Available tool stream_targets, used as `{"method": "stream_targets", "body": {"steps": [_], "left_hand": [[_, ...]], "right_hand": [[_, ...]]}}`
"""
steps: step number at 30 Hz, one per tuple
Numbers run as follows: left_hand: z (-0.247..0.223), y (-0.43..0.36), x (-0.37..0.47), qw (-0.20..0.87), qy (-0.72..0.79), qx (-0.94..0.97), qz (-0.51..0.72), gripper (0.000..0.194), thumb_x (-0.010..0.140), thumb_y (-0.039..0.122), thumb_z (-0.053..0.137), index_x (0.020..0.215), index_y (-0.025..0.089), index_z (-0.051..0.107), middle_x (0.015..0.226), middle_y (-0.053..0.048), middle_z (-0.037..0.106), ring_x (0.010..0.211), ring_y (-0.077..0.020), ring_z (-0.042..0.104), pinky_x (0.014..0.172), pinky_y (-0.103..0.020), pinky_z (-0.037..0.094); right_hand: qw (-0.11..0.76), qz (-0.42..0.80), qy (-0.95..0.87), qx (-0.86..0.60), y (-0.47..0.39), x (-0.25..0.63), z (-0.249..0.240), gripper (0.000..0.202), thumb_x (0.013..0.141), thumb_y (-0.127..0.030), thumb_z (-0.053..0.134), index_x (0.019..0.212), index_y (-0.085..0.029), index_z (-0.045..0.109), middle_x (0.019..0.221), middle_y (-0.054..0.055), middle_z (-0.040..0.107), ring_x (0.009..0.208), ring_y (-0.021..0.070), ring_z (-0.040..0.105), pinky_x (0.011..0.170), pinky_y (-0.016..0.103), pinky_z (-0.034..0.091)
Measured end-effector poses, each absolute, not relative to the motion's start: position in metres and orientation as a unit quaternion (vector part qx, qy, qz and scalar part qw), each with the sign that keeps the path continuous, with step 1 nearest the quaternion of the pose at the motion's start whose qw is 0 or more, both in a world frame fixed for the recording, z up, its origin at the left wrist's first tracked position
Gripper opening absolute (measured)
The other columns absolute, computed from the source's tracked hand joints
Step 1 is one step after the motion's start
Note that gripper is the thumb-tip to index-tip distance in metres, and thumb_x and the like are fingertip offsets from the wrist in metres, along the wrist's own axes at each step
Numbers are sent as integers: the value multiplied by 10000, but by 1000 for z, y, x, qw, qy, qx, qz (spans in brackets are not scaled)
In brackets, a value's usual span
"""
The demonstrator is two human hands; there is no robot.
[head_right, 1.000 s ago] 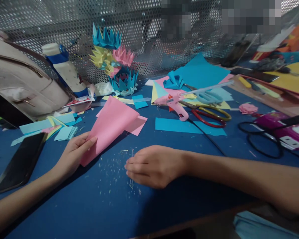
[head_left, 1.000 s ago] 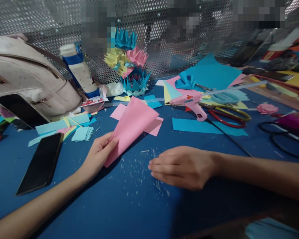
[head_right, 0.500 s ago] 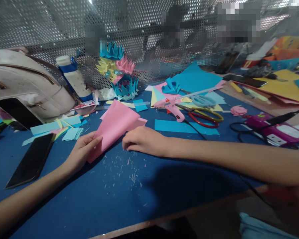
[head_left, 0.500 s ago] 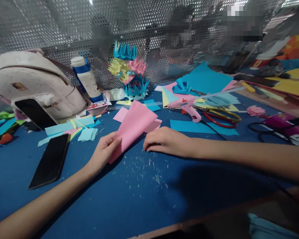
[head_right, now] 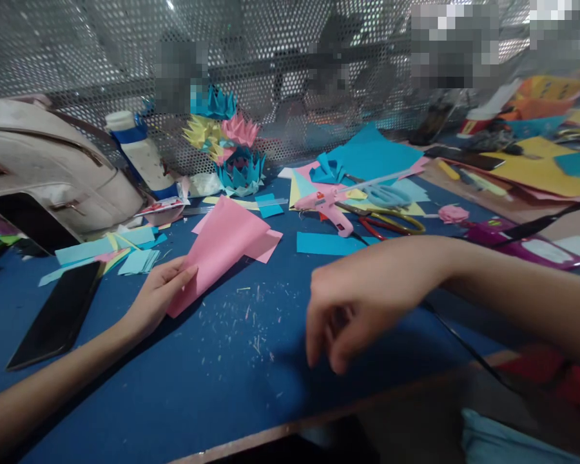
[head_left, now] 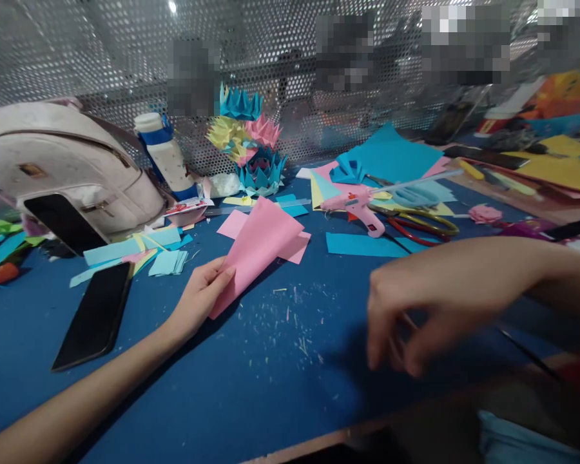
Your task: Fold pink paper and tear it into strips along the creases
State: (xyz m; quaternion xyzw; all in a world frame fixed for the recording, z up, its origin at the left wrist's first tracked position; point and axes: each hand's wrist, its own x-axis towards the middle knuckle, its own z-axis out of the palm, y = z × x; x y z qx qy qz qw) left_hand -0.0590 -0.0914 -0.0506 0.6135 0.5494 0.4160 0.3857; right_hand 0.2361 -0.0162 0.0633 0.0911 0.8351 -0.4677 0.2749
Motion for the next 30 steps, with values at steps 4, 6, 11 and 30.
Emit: {"method": "stream_targets", "body": {"steps": [4,6,11,30], "left_hand": [[-40,-98,-55,279,538,717,345,296,980,314,434,995,138,672,740,0,649,618,-123,558,567,-224,429],[-37,-102,-52,235,502,782,286,294,979,226,419,1135,156,658,895,-29,724,736,-146,653,667,-250,507],[-44,-112,-43,76,380,905,173,410,966,115,403,1356,108,528,1364,-168,588,1231,-271,589,986,-428,520],[-53,-91,-64,59,371,918,131,449,976,60,392,1394,178,501,1518,-165,389,1405,-274,356,1109,-531,358]], "right_hand": [[-22,-428,891,147,-8,230,59,251,941,-341,569,884,-151,723,775,22,726,708,117,675,652,214,499],[-247,-341,892,164,-7,226,57,252,934,-322,577,751,-171,663,623,-21,634,556,88,587,552,216,441],[-387,-197,894,112,-2,214,32,277,956,-238,488,718,-180,617,620,-13,602,569,99,550,567,246,425],[-100,-141,981,92,14,202,-59,534,989,-324,421,1467,-88,385,1516,138,411,1433,236,321,1181,462,264]]}}
